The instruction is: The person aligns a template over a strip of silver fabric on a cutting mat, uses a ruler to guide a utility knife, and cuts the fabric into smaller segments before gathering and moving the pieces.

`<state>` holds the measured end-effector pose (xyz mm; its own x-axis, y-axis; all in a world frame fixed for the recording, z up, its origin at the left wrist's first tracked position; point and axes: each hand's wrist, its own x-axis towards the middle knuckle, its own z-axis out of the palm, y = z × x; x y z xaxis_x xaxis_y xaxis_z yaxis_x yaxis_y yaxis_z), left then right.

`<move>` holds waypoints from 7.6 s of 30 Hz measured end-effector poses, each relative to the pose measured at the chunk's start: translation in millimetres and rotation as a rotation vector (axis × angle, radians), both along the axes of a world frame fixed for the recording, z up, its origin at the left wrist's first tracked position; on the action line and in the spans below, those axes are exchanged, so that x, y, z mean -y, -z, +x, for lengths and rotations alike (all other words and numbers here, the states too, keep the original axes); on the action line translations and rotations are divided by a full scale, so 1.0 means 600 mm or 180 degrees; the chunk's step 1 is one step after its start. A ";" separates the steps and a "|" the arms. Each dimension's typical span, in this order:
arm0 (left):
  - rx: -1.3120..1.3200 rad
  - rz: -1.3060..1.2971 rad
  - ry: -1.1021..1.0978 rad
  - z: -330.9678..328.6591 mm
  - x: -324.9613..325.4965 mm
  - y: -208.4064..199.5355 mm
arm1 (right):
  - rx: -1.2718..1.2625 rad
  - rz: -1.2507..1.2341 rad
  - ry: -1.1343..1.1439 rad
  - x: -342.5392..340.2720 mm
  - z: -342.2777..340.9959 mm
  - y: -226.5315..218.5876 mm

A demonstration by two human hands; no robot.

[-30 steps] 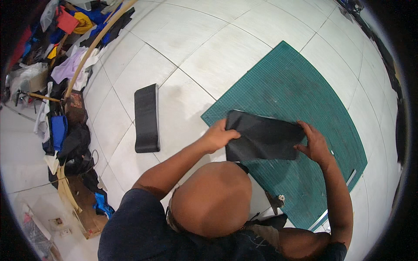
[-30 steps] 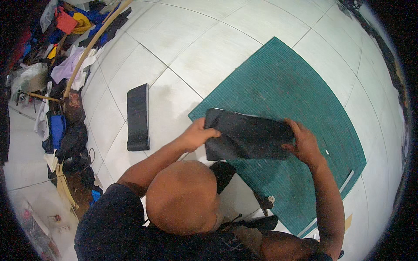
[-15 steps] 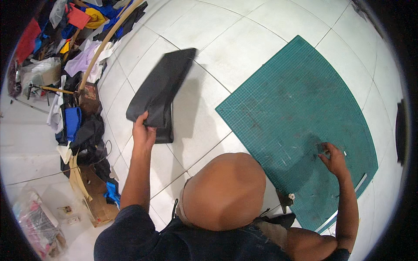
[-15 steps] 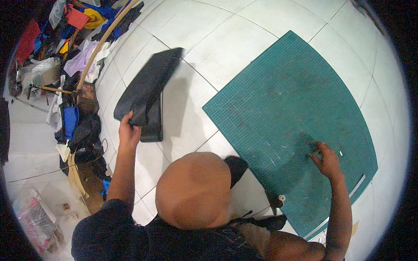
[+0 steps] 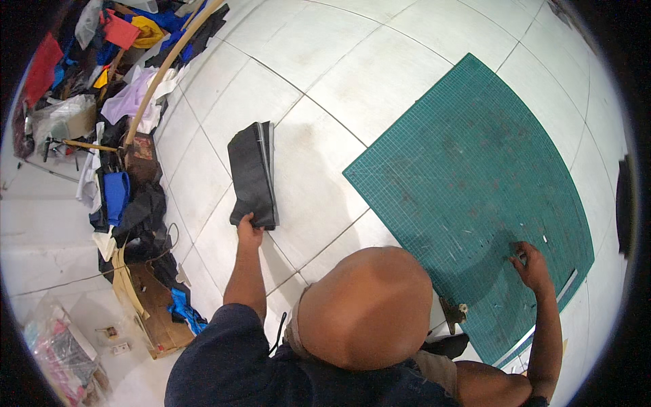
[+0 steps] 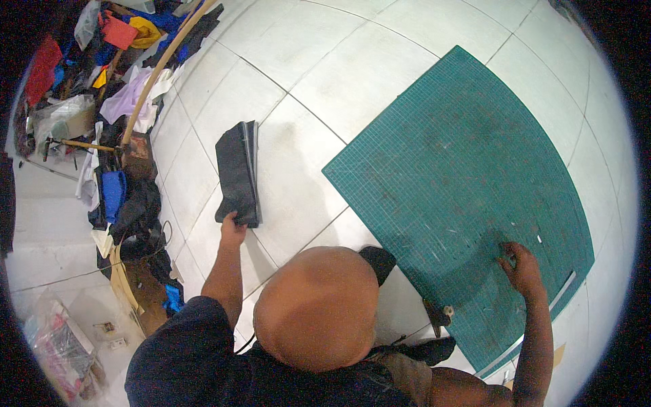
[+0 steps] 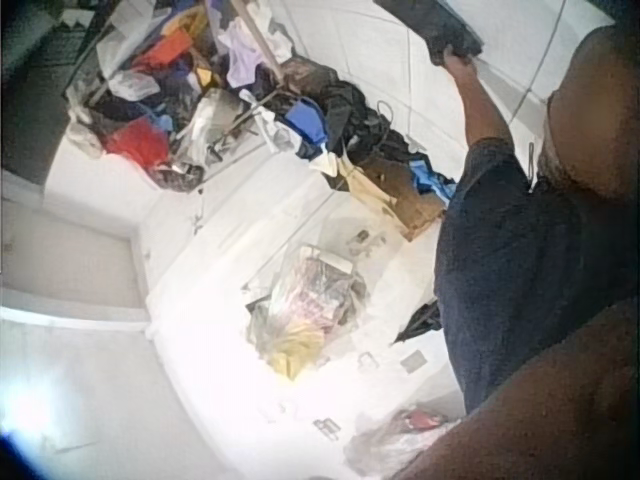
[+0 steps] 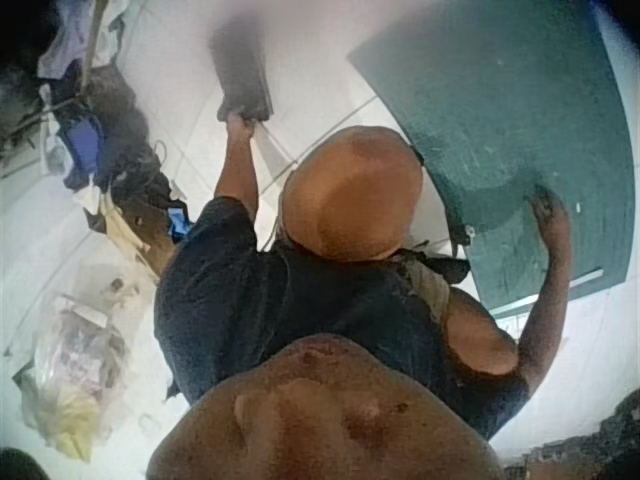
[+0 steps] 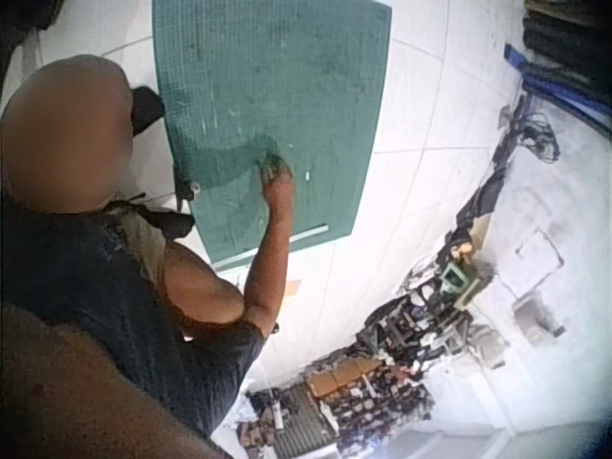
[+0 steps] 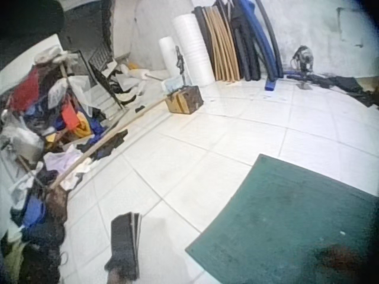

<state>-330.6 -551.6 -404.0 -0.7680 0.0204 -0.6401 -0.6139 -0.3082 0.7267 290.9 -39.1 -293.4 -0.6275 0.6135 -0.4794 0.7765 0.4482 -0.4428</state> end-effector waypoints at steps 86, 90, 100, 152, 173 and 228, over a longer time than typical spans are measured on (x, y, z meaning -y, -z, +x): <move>-0.0534 -0.0783 0.3352 0.802 -2.120 -1.112 | 0.0009 -0.1816 0.2655 -1.076 0.499 -0.889; -0.0485 -0.0594 0.3142 0.885 -2.307 -1.115 | 0.0102 -0.2184 0.2697 -1.261 0.543 -0.861; -0.0489 -0.0696 0.3110 1.148 -2.845 -0.998 | -0.1506 -0.1071 0.3632 -1.819 0.568 -0.797; 0.0657 -0.1196 0.2967 1.532 -3.765 -0.099 | -0.1154 -0.4293 0.3849 -2.383 0.845 -0.578; 0.0595 -0.2944 0.5919 1.504 -2.812 -0.675 | -0.0963 -0.1407 0.0905 -2.260 0.884 -0.467; 0.1134 -0.1757 -0.2916 0.828 -1.321 -1.157 | 0.1908 -0.1046 -0.3068 -1.310 -1.001 -0.785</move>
<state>166.0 241.1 290.0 -0.1198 -0.8110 -0.5727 -0.5208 -0.4398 0.7317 -309.5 746.9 177.5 -0.3851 -0.1980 -0.9014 0.3030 0.8955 -0.3262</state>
